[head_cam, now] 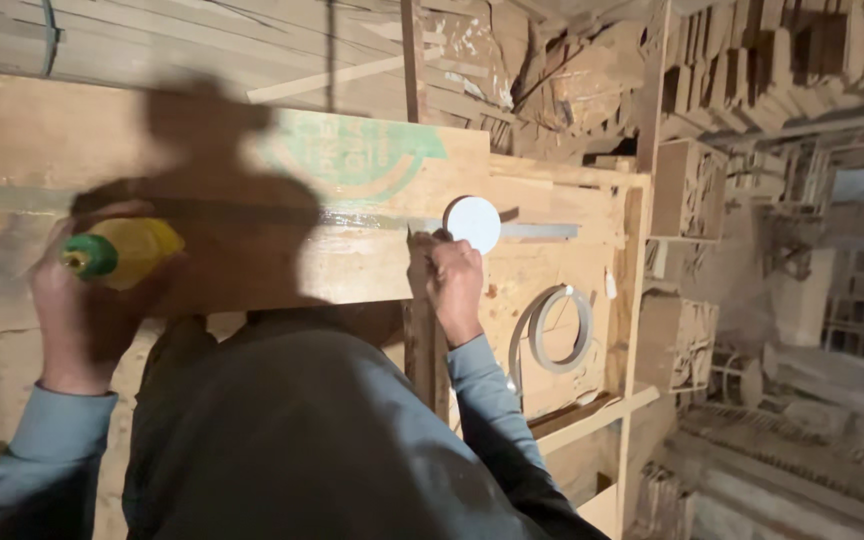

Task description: The person holds a yellow glue bottle and squeezes glue along a groove on a wooden board, working along its length. They then pick up a thin wooden strip, position it over the glued groove, and press it into place before stepping away from the workbench.

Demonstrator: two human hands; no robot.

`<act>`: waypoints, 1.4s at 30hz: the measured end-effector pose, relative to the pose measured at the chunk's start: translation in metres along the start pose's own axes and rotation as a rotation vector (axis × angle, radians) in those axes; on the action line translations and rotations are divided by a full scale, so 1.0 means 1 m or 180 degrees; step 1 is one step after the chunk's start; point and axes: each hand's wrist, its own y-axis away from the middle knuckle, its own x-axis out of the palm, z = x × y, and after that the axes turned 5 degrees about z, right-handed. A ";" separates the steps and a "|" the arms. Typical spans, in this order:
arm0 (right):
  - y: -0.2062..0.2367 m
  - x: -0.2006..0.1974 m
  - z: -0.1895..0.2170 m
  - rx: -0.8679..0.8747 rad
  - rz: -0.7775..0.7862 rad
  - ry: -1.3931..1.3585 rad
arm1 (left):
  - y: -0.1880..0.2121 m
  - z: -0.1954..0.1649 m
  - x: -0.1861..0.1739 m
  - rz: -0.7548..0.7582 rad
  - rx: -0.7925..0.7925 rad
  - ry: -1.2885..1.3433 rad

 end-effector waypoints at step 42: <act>-0.026 -0.022 0.081 0.0264 -0.0508 -0.2431 | -0.064 -0.100 0.086 0.2512 0.0443 0.1702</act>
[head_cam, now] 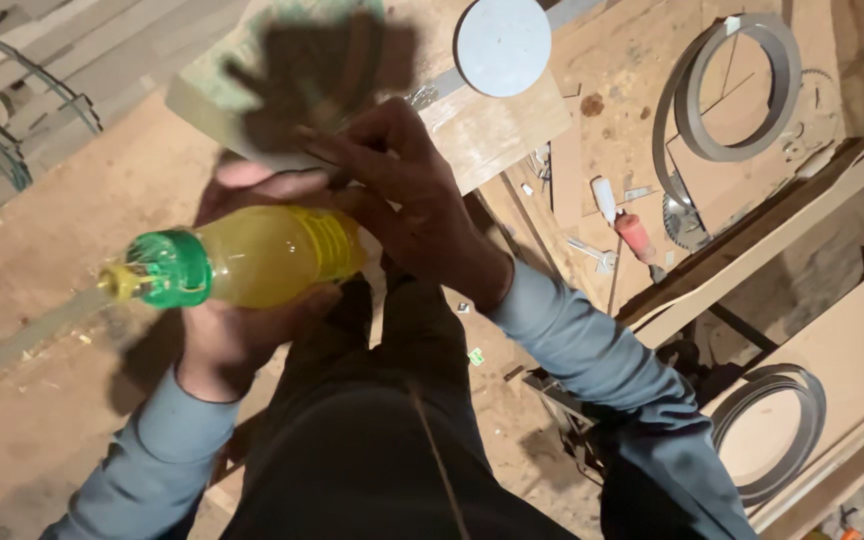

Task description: The person holds a yellow glue bottle and squeezes glue along a groove on a wooden board, working along its length. They then pick up a thin wooden strip, position it over the glued groove, and press it into place before stepping away from the workbench.

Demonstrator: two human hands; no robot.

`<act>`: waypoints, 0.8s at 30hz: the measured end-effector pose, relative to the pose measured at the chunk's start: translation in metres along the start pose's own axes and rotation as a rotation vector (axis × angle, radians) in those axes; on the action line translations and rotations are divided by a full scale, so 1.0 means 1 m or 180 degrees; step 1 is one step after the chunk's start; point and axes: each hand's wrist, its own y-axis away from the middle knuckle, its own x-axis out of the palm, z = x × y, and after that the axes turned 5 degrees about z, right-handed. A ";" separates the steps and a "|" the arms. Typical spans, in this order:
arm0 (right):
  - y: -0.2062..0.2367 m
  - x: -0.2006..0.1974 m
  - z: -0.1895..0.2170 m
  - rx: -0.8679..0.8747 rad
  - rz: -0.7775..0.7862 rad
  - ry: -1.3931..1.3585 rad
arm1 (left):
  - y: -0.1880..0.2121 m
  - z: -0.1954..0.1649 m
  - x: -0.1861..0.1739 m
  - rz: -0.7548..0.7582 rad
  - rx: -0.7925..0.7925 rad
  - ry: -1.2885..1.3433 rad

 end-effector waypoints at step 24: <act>0.058 -0.148 -0.108 0.1043 -0.1265 0.2113 | -0.044 0.004 0.060 -0.0362 0.0161 -0.1494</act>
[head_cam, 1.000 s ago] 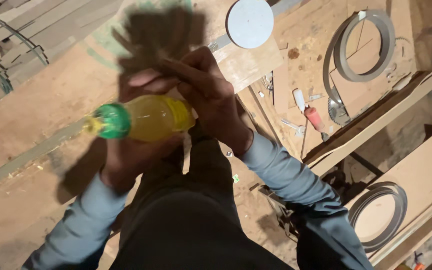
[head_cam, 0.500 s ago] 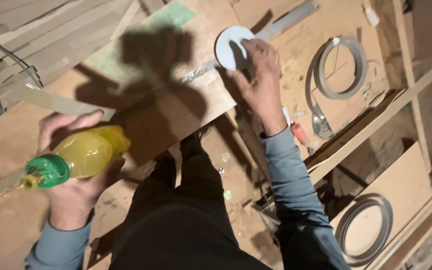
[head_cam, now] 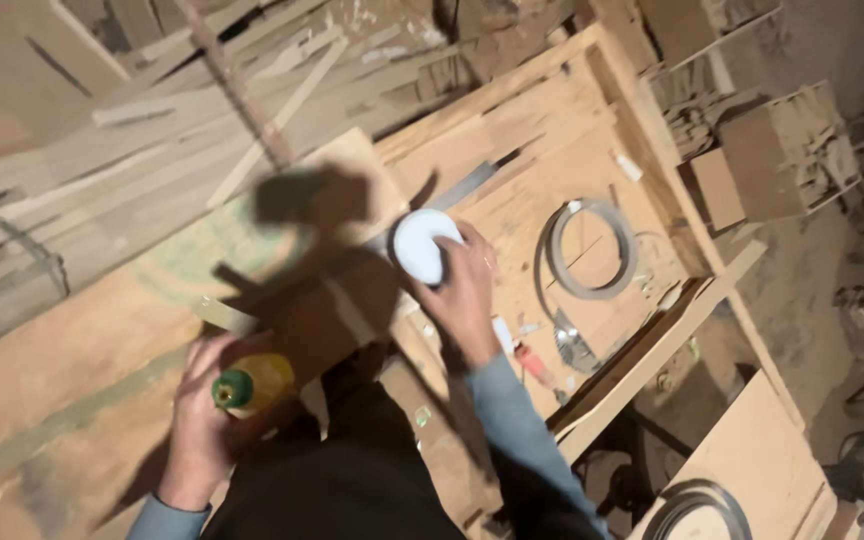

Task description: The person holds a yellow glue bottle and squeezes glue along a groove on a wooden board, working along its length. They then pick up a thin wooden strip, position it over the glued groove, and press it into place before stepping away from the workbench.

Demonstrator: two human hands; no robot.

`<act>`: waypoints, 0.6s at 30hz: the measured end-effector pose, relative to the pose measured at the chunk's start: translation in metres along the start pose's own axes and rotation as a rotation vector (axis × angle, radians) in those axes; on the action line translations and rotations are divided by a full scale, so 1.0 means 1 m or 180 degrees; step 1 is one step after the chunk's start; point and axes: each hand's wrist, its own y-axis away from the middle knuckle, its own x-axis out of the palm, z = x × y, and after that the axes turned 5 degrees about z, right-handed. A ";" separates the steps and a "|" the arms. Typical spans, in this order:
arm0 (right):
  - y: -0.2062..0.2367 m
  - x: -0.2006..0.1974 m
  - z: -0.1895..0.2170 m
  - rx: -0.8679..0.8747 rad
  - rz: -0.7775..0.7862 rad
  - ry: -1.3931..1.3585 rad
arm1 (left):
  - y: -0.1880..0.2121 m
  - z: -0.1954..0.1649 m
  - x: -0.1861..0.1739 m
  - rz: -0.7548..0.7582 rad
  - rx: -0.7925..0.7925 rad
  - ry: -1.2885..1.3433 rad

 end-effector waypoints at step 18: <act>0.050 -0.007 -0.047 0.2052 0.1131 -0.3175 | -0.079 0.001 0.079 -0.0067 0.0931 -0.0209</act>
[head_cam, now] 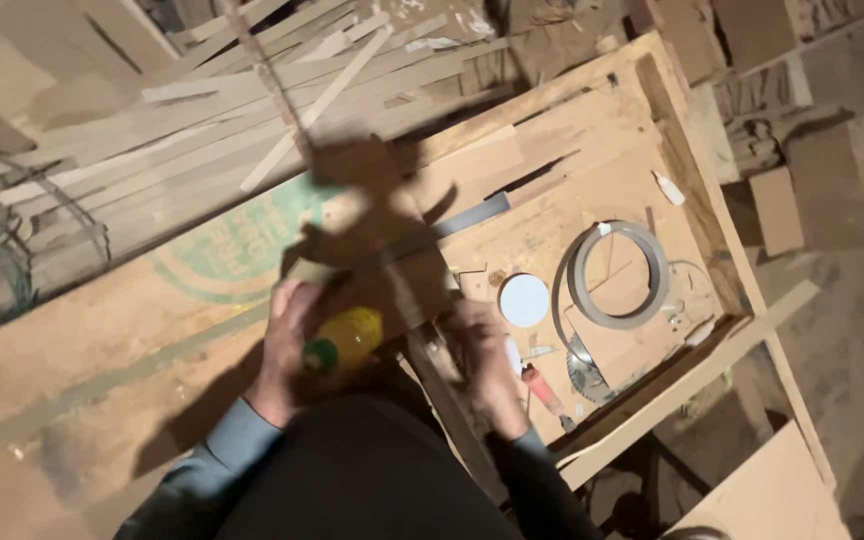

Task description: The person holds a yellow glue bottle and squeezes glue along a groove on a wooden board, working along its length. They then pick up a thin wooden strip, position it over the glued groove, and press it into place before stepping away from the workbench.

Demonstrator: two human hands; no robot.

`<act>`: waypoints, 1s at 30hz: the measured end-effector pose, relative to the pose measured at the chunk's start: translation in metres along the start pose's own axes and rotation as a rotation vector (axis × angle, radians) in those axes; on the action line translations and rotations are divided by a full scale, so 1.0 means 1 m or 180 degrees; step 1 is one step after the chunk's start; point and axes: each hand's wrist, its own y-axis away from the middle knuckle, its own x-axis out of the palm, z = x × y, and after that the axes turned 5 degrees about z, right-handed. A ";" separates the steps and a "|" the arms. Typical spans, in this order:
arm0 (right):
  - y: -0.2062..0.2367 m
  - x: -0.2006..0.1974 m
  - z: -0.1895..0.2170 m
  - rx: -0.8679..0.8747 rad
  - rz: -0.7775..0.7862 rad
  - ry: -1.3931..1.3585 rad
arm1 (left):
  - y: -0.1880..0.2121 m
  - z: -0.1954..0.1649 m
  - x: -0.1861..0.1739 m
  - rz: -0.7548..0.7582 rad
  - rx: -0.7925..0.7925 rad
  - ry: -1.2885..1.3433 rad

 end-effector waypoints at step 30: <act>-0.015 0.187 0.065 -0.2394 -0.0393 0.3068 | 0.130 0.129 -0.164 -0.0258 -0.1450 0.0910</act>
